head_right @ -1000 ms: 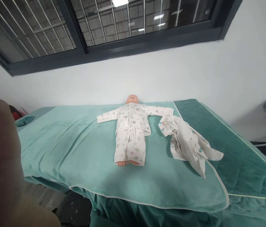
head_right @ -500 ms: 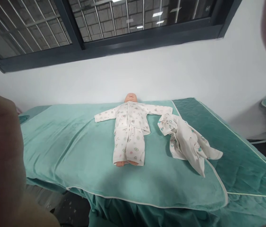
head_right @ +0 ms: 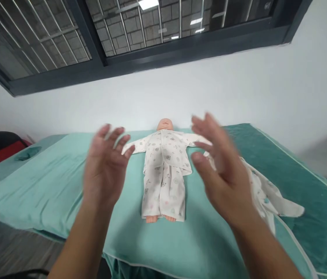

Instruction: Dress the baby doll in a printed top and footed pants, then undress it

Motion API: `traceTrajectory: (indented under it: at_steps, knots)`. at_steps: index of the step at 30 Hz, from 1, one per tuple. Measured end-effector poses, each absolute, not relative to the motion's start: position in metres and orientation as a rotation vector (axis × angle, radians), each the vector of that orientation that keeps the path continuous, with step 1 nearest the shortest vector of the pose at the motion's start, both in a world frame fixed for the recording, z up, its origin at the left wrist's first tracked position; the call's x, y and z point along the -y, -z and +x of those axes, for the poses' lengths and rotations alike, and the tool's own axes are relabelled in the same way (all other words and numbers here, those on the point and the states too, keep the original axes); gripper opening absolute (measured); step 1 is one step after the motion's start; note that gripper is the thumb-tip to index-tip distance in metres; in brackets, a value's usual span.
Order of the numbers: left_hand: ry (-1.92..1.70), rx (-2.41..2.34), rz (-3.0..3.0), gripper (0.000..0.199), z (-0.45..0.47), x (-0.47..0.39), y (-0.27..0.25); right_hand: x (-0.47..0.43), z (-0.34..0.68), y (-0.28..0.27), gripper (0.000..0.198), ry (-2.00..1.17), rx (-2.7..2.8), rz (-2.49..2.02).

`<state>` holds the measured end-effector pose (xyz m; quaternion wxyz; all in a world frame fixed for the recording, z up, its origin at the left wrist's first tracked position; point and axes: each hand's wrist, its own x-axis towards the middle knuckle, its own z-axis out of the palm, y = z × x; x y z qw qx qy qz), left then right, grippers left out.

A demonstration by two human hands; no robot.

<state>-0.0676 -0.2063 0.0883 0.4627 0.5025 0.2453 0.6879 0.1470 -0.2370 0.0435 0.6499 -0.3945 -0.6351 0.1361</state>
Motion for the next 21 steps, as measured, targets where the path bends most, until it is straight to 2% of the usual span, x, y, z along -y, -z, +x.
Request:
traceTrajectory:
  at_steps: [4, 7, 13, 21]
  knots:
    - [-1.489, -1.034, 1.298, 0.029, -0.064, 0.124, -0.021, 0.174, 0.127, -0.007, 0.046, -0.505, 1.421, -1.031]
    - [-1.426, -1.217, 1.446, 0.028, -0.053, 0.067, 0.007, 0.111, 0.119, 0.009, 0.04, -0.572, 1.399, -1.14]
    - [-1.174, -1.395, 1.837, 0.028, -0.029, -0.014, 0.014, 0.024, 0.115, 0.026, 0.036, -0.551, 1.507, -1.298]
    - [-1.11, -1.297, 1.929, 0.037, -0.029, -0.022, 0.016, 0.019, 0.116, 0.035, 0.035, -0.569, 1.603, -1.249]
